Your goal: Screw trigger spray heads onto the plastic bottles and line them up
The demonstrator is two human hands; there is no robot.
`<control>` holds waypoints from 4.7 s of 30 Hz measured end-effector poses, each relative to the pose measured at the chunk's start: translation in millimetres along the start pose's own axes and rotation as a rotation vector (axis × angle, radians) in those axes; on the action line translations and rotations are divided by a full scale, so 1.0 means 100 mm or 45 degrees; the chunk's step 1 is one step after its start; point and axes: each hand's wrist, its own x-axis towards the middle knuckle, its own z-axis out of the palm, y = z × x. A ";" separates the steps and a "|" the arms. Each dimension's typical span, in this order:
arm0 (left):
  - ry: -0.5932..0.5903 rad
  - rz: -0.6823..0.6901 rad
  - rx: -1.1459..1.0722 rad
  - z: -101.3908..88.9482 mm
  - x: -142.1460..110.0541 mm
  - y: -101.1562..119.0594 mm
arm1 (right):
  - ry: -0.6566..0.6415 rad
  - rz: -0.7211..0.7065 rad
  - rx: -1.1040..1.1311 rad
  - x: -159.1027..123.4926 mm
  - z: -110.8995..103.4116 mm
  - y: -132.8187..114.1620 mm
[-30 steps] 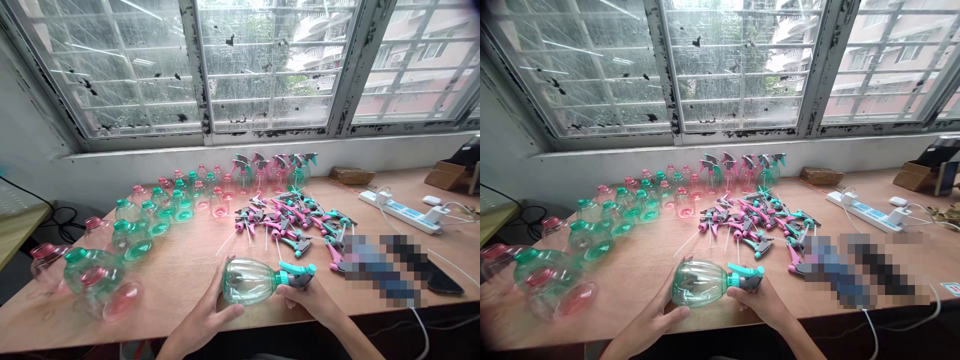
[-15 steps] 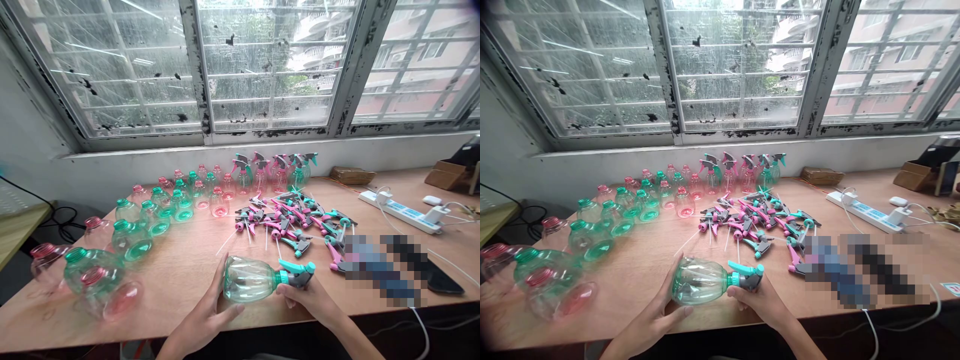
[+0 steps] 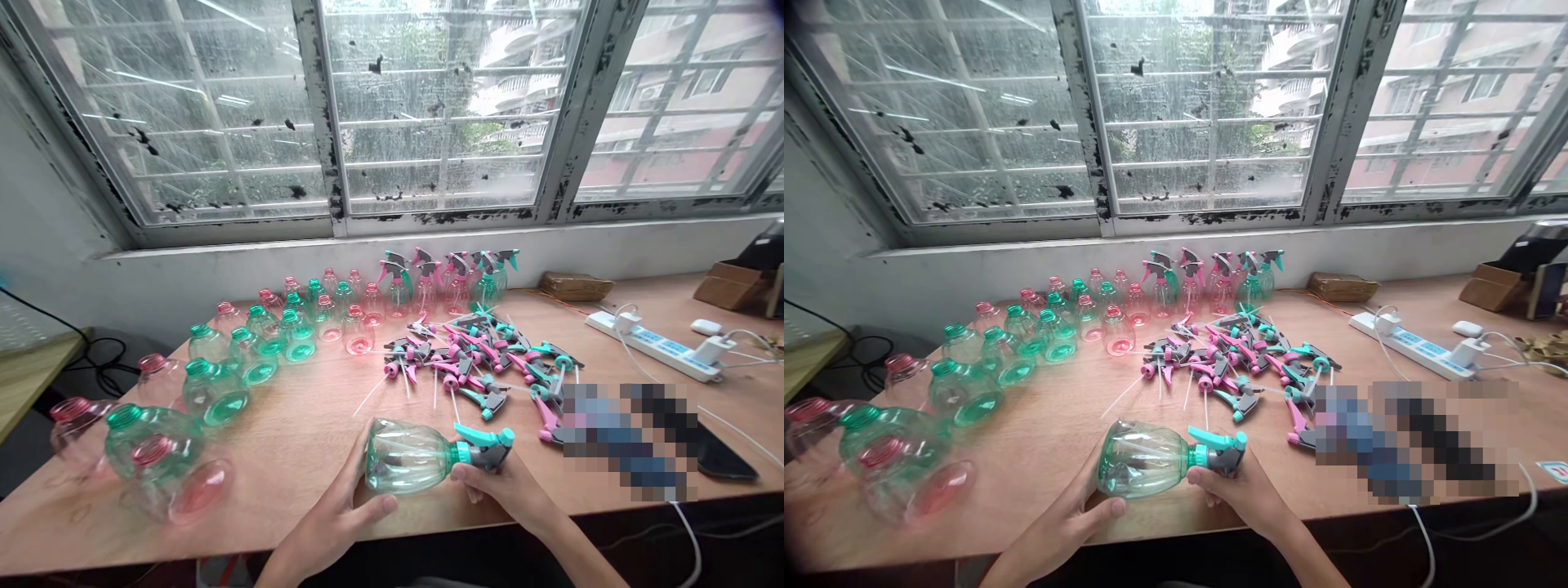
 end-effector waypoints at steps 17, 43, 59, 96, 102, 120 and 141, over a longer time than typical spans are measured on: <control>-0.021 0.117 0.031 0.01 0.02 0.00 | 0.000 -0.002 -0.079 -0.01 0.02 -0.04; -0.042 0.085 -0.012 -0.02 0.01 0.00 | -0.032 -0.002 -0.109 0.00 0.03 -0.10; -0.110 0.089 -0.117 -0.03 0.01 -0.03 | -0.005 0.047 -0.110 -0.01 0.01 -0.09; -0.145 0.089 -0.319 0.00 0.05 0.05 | -0.011 -0.052 -0.012 -0.02 0.00 -0.05; -0.056 0.057 -0.212 -0.01 0.03 0.16 | -0.029 -0.015 -0.059 -0.05 -0.01 -0.04; -0.011 0.013 -0.155 0.00 0.03 0.22 | 0.130 -0.132 -0.177 -0.05 0.04 -0.03; -0.115 0.089 -0.177 0.00 0.04 0.00 | -0.015 -0.112 -0.035 -0.03 0.01 -0.08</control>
